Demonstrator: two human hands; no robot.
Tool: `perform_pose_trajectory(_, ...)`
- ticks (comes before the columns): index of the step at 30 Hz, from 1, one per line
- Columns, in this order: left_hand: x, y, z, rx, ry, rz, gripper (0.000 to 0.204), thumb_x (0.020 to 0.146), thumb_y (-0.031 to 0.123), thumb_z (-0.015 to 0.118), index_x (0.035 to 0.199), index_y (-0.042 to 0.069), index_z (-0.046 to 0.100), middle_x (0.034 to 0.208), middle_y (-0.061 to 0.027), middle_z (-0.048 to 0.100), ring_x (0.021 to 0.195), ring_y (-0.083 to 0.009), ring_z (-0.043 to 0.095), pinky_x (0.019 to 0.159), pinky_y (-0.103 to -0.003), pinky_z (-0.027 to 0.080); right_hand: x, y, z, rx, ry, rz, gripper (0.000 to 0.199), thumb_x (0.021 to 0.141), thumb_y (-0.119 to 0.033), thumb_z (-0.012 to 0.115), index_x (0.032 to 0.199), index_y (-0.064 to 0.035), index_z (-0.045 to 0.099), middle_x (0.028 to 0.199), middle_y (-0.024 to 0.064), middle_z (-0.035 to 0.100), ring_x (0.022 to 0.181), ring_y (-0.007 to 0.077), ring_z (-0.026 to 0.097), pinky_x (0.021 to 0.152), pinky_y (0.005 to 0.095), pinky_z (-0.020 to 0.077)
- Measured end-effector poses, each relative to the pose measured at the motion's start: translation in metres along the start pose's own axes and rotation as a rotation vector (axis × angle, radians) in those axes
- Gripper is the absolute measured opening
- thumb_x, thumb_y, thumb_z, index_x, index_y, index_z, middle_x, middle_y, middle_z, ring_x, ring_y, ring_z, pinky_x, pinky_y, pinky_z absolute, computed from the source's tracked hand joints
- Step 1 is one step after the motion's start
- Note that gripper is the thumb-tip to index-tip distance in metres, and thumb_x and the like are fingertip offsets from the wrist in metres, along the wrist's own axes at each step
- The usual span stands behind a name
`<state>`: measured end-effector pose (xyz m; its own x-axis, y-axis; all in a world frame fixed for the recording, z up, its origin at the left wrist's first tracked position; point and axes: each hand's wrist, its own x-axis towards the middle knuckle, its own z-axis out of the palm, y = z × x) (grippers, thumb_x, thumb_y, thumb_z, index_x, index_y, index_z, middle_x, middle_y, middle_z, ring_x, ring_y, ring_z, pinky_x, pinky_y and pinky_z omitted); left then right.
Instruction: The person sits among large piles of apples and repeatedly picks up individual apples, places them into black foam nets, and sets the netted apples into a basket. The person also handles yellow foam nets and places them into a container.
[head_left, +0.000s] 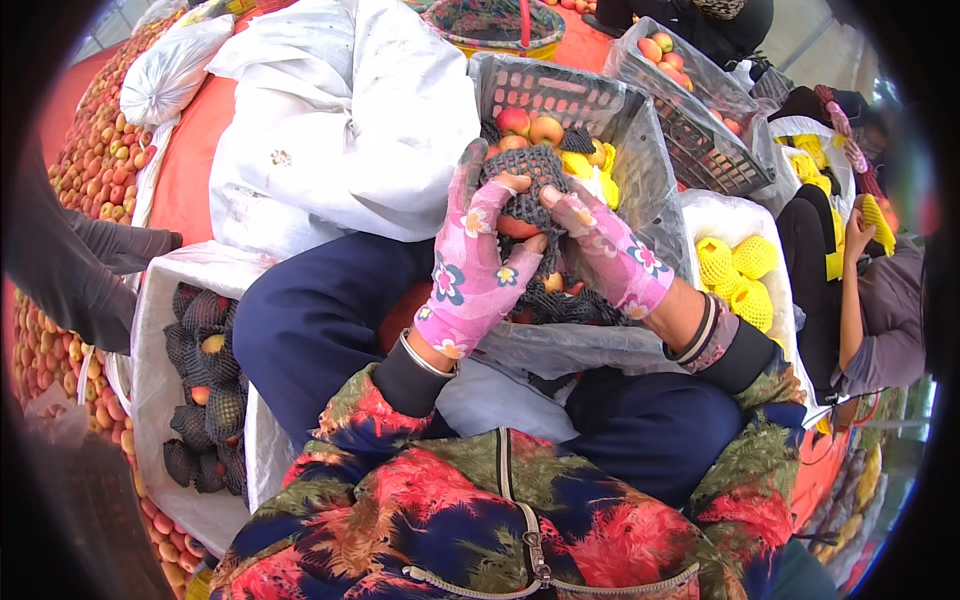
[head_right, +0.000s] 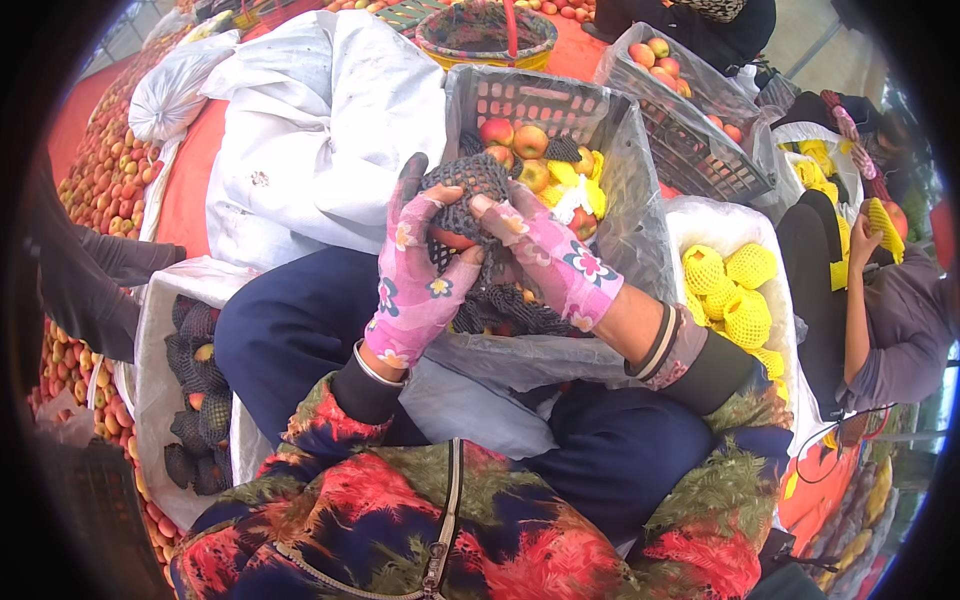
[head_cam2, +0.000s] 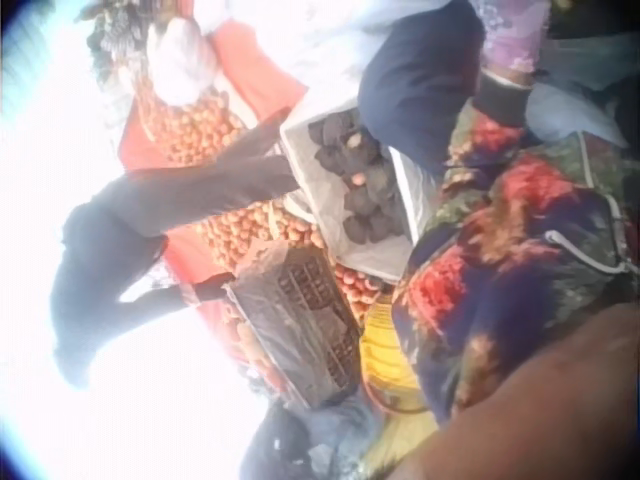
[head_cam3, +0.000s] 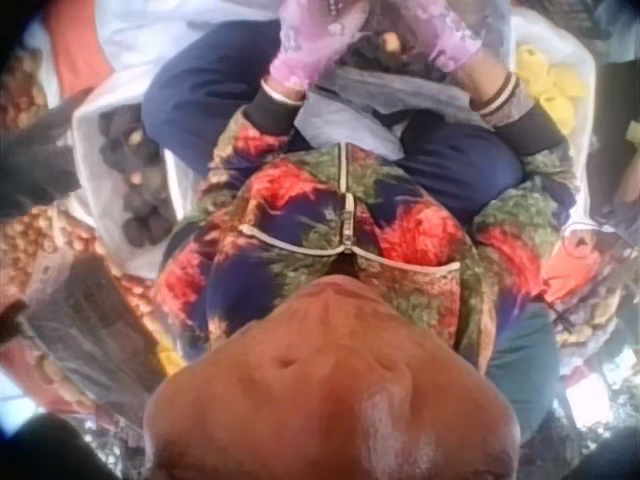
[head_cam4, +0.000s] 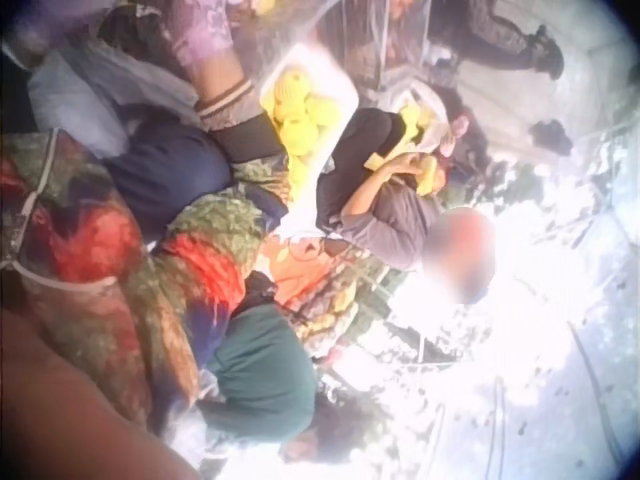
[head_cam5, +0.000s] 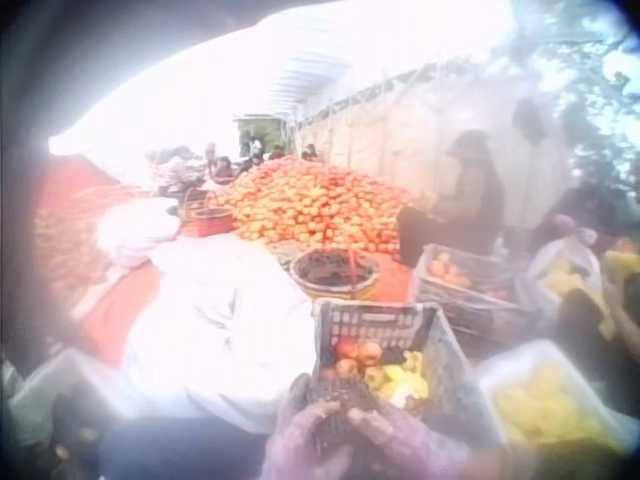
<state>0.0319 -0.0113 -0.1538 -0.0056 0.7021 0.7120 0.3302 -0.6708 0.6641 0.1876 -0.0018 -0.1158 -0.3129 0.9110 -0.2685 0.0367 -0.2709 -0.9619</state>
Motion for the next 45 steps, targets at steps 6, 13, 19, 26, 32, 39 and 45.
perform_pose_trajectory(6, -0.006, 0.007, -0.029, -1.022, 0.021, -0.681, 0.027, 0.089, 0.009, 0.049, 0.114, 0.0, 0.052, 0.109, -0.0121, 0.057, 0.105, -0.0204, 0.054, 0.094, -0.034, 0.042, 0.012, -0.002, -0.011, 0.165, 0.01, -0.175, 0.06, 0.088, -0.033, 0.057, 0.131, 0.0025, 0.036, 0.119, 0.0126, 0.053, 0.109, 0.0183, 0.052, 0.093, 0.0303, 0.0413)
perform_pose_trajectory(13, 0.0, 0.017, -0.068, -0.964, -0.138, -0.719, 0.061, 0.08, 0.021, 0.067, 0.128, -0.004, 0.038, 0.111, -0.0096, 0.056, 0.101, -0.014, 0.053, 0.089, -0.027, 0.043, -0.001, -0.004, 0.018, -0.483, -0.126, -0.542, 0.073, 0.089, -0.045, 0.05, 0.141, -0.0012, 0.025, 0.137, 0.0149, 0.039, 0.115, 0.0215, 0.048, 0.096, 0.0321, 0.0393)
perform_pose_trajectory(19, -0.012, 0.014, -0.236, -0.497, 0.321, -0.639, 0.057, 0.085, 0.02, 0.062, 0.129, -0.006, 0.038, 0.114, -0.0145, 0.057, 0.101, -0.0199, 0.059, 0.088, -0.029, 0.047, -0.014, 0.038, -0.01, -0.293, -0.048, -0.06, 0.063, 0.088, -0.041, 0.05, 0.133, 0.0004, 0.037, 0.118, 0.0143, 0.054, 0.068, 0.0098, 0.059, 0.054, 0.018, 0.0465)
perform_pose_trajectory(26, -0.12, -0.046, -0.444, 0.909, 0.343, -0.98, 0.072, 0.075, 0.038, 0.067, 0.124, -0.009, 0.044, 0.108, -0.0229, 0.059, 0.102, -0.0255, 0.057, 0.086, -0.032, 0.044, -0.022, 0.053, -0.029, -0.17, -0.049, 0.054, 0.064, 0.086, -0.041, 0.058, 0.132, -0.0023, 0.038, 0.109, 0.0088, 0.054, 0.059, 0.0086, 0.051, 0.054, 0.0187, 0.0453)
perform_pose_trajectory(32, -0.167, -0.041, -0.5, 0.983, -0.347, -1.45, 0.039, 0.082, 0.027, 0.058, 0.102, -0.007, 0.06, 0.087, -0.0133, 0.065, 0.081, -0.0213, 0.06, 0.074, -0.034, 0.048, 0.009, 0.038, -0.013, -0.165, -0.119, 0.172, 0.046, 0.091, -0.033, 0.053, 0.124, -0.0025, 0.046, 0.102, 0.0059, 0.056, 0.071, 0.012, 0.058, 0.062, 0.0245, 0.0486)
perform_pose_trajectory(39, -0.009, -0.011, -0.257, 0.424, -0.02, -0.504, 0.032, 0.092, 0.011, 0.05, 0.12, -0.006, 0.052, 0.112, -0.0129, 0.06, 0.106, -0.0179, 0.055, 0.095, -0.029, 0.04, 0.031, 0.052, -0.059, -0.479, 0.213, 0.192, 0.029, 0.09, -0.013, 0.046, 0.115, -0.0002, 0.051, 0.102, 0.0059, 0.059, 0.071, 0.0099, 0.059, 0.059, 0.0204, 0.0471)
perform_pose_trajectory(45, 0.063, -0.015, -0.068, -0.006, -0.165, -0.334, 0.024, 0.09, 0.01, 0.053, 0.109, -0.002, 0.061, 0.096, -0.0105, 0.065, 0.09, -0.0159, 0.061, 0.084, -0.026, 0.045, 0.073, 0.11, -0.092, -1.288, -0.433, 0.073, 0.029, 0.084, -0.017, 0.054, 0.109, -0.0035, 0.058, 0.094, 0.012, 0.065, 0.085, 0.0226, 0.064, 0.073, 0.0342, 0.0502)
